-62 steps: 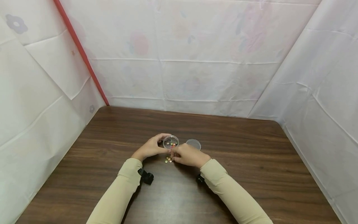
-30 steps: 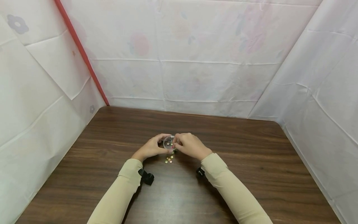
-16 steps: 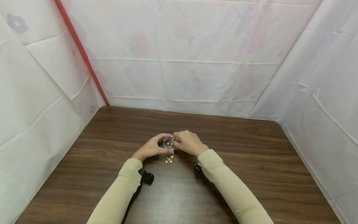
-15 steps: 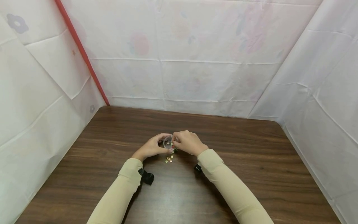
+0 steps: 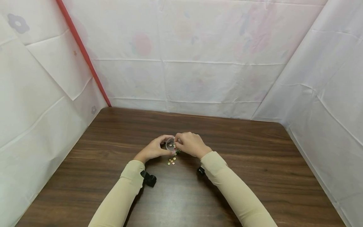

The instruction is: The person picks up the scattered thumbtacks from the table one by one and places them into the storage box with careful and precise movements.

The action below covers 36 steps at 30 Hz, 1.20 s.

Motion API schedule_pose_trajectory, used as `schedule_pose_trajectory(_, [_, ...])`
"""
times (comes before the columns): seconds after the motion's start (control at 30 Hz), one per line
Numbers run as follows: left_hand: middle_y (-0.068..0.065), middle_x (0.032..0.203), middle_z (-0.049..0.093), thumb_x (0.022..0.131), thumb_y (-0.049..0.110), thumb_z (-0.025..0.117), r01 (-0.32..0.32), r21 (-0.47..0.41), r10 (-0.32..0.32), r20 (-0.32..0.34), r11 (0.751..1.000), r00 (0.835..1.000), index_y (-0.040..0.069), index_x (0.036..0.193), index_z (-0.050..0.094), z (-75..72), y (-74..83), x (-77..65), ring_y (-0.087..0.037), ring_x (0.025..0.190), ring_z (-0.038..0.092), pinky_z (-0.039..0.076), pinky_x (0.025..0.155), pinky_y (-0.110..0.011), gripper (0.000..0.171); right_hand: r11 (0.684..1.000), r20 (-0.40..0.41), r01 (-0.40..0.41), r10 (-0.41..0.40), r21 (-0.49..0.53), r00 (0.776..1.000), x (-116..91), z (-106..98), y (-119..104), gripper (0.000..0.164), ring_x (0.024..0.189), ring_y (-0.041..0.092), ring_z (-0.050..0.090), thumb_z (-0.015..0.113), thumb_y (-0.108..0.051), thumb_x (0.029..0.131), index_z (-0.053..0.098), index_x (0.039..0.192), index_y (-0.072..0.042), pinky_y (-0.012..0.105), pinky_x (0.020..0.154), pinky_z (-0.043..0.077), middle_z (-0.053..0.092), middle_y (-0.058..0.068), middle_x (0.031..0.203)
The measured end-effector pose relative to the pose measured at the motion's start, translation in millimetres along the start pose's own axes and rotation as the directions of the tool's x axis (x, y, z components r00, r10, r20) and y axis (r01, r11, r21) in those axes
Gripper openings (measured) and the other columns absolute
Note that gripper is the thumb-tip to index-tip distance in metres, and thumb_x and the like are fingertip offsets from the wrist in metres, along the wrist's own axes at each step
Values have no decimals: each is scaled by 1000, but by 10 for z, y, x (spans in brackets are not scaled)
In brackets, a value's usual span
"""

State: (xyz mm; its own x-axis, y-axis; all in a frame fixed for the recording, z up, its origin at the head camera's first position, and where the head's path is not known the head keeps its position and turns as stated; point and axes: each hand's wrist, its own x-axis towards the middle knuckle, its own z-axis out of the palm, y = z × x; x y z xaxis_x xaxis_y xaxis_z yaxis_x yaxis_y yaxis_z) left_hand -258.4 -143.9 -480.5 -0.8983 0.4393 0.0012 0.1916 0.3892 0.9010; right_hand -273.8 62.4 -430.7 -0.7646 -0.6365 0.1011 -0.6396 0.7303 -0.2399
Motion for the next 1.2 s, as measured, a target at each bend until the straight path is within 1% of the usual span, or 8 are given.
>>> schedule_pose_trajectory(0.13, [-20,128,50,78,21,76,-9,-10,10,23,1000,1000,11,139,41,-25,165,-70,-31,111,48,42,90,-53,71,999,-34,31,-31,18,999,-65,-27,-42,13,48,3,45,53,-28,93,64,97,-23,23,43,39,55,-12,65])
schedule_pose_trajectory(0.23, [-21,129,49,79,18,75,-8,-14,9,35,1000,999,8,139,40,-40,281,-122,-32,112,47,42,91,-52,70,997,-42,53,-50,52,998,-133,-52,-85,13,48,3,44,54,-27,93,64,97,-21,22,42,38,55,-12,65])
schedule_pose_trajectory(0.4, [-21,129,50,79,18,74,-5,-17,6,35,1000,999,7,139,40,-48,318,-147,-32,112,47,42,90,-52,70,994,-47,76,-73,75,996,-238,-62,-141,11,49,2,44,57,-25,91,65,97,-21,22,42,38,54,-12,64])
schedule_pose_trajectory(0.63, [-20,125,53,78,19,75,-36,-24,37,31,999,999,7,138,41,-51,257,-111,-31,110,50,44,89,-50,70,990,-56,132,-129,57,990,-307,-15,-149,5,52,0,45,61,-26,90,65,91,-23,19,44,39,54,-14,65])
schedule_pose_trajectory(0.77, [-21,126,52,78,18,75,-39,-24,40,36,999,999,6,139,41,-60,258,-111,-32,111,49,43,90,-52,70,981,-35,170,-167,90,985,-311,35,-147,6,52,-1,45,64,-22,88,68,91,-20,18,47,39,57,-12,65])
schedule_pose_trajectory(0.9, [-21,125,52,78,16,76,-45,-34,46,34,998,998,5,138,41,-58,239,-100,-32,111,49,43,90,-51,70,971,-3,199,-201,131,980,-304,91,-150,7,59,-2,48,65,-15,85,71,90,-14,16,54,43,64,-8,74])
schedule_pose_trajectory(1.07, [-16,124,55,77,19,77,-62,-23,63,8,998,998,7,138,42,-16,47,-20,-28,109,51,42,90,-52,71,973,30,204,-208,104,978,-301,153,-156,7,64,-2,52,66,-15,85,72,89,-15,17,59,47,67,-8,81])
schedule_pose_trajectory(1.2, [-9,122,56,75,22,78,-60,3,60,-12,998,998,15,137,45,-3,-64,20,-21,107,52,43,89,-49,71,975,34,210,-213,70,976,-301,182,-159,9,73,-1,56,67,-16,85,73,91,-16,20,64,50,70,-7,87])
